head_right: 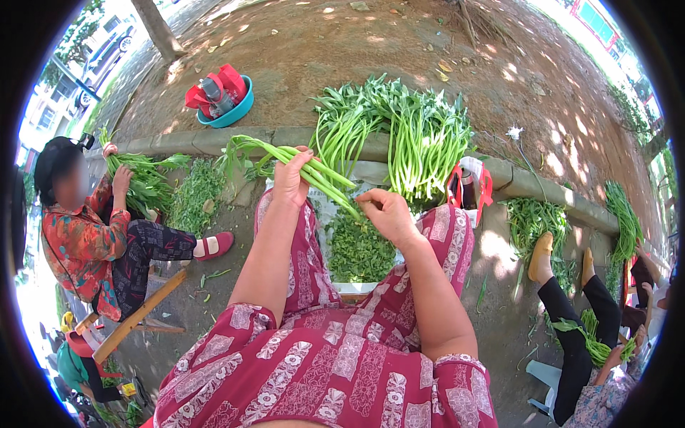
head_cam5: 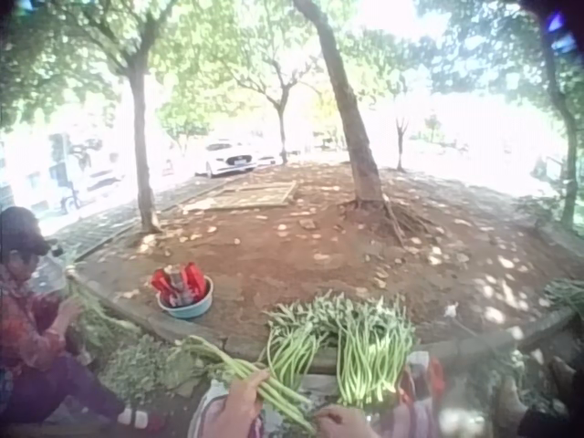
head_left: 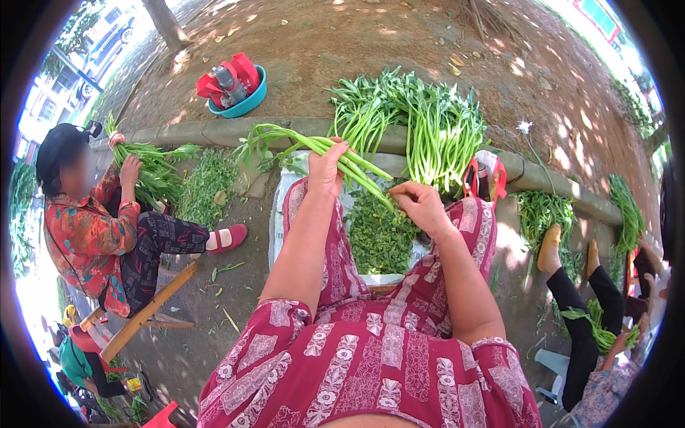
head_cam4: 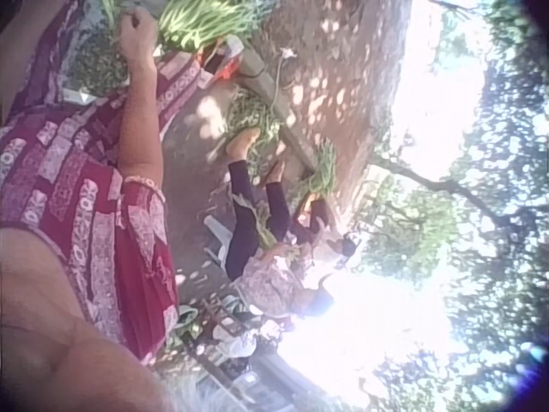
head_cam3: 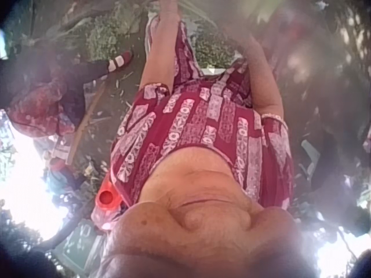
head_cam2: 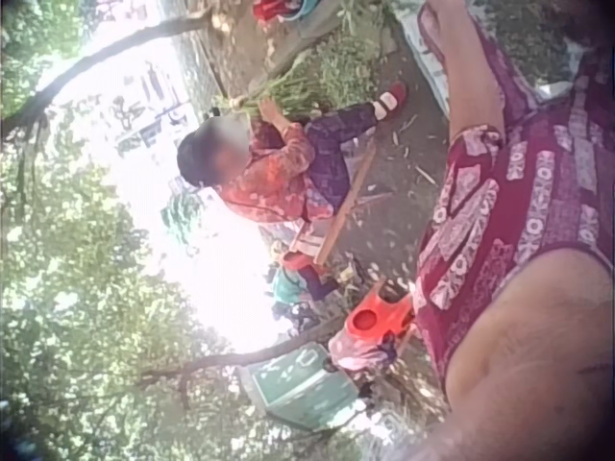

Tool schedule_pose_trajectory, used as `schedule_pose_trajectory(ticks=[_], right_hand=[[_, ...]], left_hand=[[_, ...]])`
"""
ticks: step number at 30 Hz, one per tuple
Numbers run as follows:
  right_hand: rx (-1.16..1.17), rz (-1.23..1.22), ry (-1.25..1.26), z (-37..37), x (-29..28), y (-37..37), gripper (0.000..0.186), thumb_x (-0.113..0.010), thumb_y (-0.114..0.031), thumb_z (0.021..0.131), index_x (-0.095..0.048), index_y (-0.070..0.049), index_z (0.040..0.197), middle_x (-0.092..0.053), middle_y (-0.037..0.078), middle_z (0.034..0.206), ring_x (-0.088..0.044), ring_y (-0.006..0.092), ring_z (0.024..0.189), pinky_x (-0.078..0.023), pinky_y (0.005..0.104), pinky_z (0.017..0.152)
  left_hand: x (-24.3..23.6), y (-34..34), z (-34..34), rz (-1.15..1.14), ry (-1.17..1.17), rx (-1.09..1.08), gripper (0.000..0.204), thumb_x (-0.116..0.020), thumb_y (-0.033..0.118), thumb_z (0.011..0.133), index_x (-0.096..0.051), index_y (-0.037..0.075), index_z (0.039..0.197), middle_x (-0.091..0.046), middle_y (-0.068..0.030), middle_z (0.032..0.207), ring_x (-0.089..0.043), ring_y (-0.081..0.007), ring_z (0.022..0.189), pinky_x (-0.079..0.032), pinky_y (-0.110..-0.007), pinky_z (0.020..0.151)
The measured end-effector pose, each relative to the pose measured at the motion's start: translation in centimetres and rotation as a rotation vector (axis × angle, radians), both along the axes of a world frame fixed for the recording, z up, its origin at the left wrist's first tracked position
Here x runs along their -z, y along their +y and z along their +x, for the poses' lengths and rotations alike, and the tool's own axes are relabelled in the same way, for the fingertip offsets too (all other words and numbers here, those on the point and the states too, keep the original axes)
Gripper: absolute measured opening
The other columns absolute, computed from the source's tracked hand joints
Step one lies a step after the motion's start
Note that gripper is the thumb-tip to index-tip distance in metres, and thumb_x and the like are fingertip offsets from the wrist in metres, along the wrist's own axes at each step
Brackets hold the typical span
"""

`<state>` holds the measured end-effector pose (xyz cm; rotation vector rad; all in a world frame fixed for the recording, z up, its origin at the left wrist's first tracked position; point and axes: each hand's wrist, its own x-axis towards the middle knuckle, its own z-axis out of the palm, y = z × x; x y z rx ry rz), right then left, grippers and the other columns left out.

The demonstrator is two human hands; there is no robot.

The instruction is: The person plucks leaves from green vegetable stalks by hand, handling the stalks one at a time and gathering them into bundles.

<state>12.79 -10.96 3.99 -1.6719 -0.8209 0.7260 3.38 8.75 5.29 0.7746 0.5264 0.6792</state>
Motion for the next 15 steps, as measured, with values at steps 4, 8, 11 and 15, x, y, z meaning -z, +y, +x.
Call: schedule_pose_trajectory(ticks=[4,8,11,15], right_hand=[[0.082,-0.018,0.034,0.2,-0.9,-0.2,0.016,-0.064,-0.013,0.08,-0.064,-0.001,0.092,-0.056,-0.001,0.066,-0.048,0.0055,0.06,-0.04,0.0229,0.056],[0.131,0.144,0.018,-0.1,-0.8,0.0,0.015,-0.066,-0.013,0.078,-0.065,-0.002,0.089,-0.056,-0.001,0.07,-0.047,0.0069,0.06,-0.038,0.0247,0.053],[0.092,0.105,-0.237,0.2,-0.5,0.1,0.015,-0.066,-0.012,0.077,-0.065,-0.001,0.087,-0.055,0.003,0.071,-0.049,0.0116,0.06,-0.039,0.0263,0.055],[0.078,0.099,-0.417,0.2,-0.6,0.1,0.014,-0.063,-0.011,0.077,-0.065,0.0,0.086,-0.055,0.008,0.07,-0.053,0.0202,0.063,-0.042,0.029,0.059]], left_hand=[[0.4,-0.2,0.4,0.002,0.018,-0.012,0.019,-0.064,0.004,0.075,-0.054,0.004,0.091,-0.06,-0.0092,0.075,-0.06,-0.0192,0.064,-0.05,-0.032,0.057],[0.5,-0.8,0.7,0.049,0.053,0.011,0.018,-0.064,0.003,0.075,-0.054,0.004,0.09,-0.059,-0.0083,0.075,-0.06,-0.0188,0.064,-0.05,-0.031,0.055],[0.7,-1.1,0.8,0.077,0.064,0.018,0.017,-0.063,0.003,0.075,-0.054,0.003,0.09,-0.058,-0.0078,0.075,-0.06,-0.0186,0.064,-0.051,-0.031,0.054],[0.6,-1.3,0.9,0.08,0.088,0.027,0.017,-0.063,0.002,0.075,-0.054,0.003,0.09,-0.058,-0.0075,0.076,-0.06,-0.0185,0.064,-0.051,-0.032,0.053]])
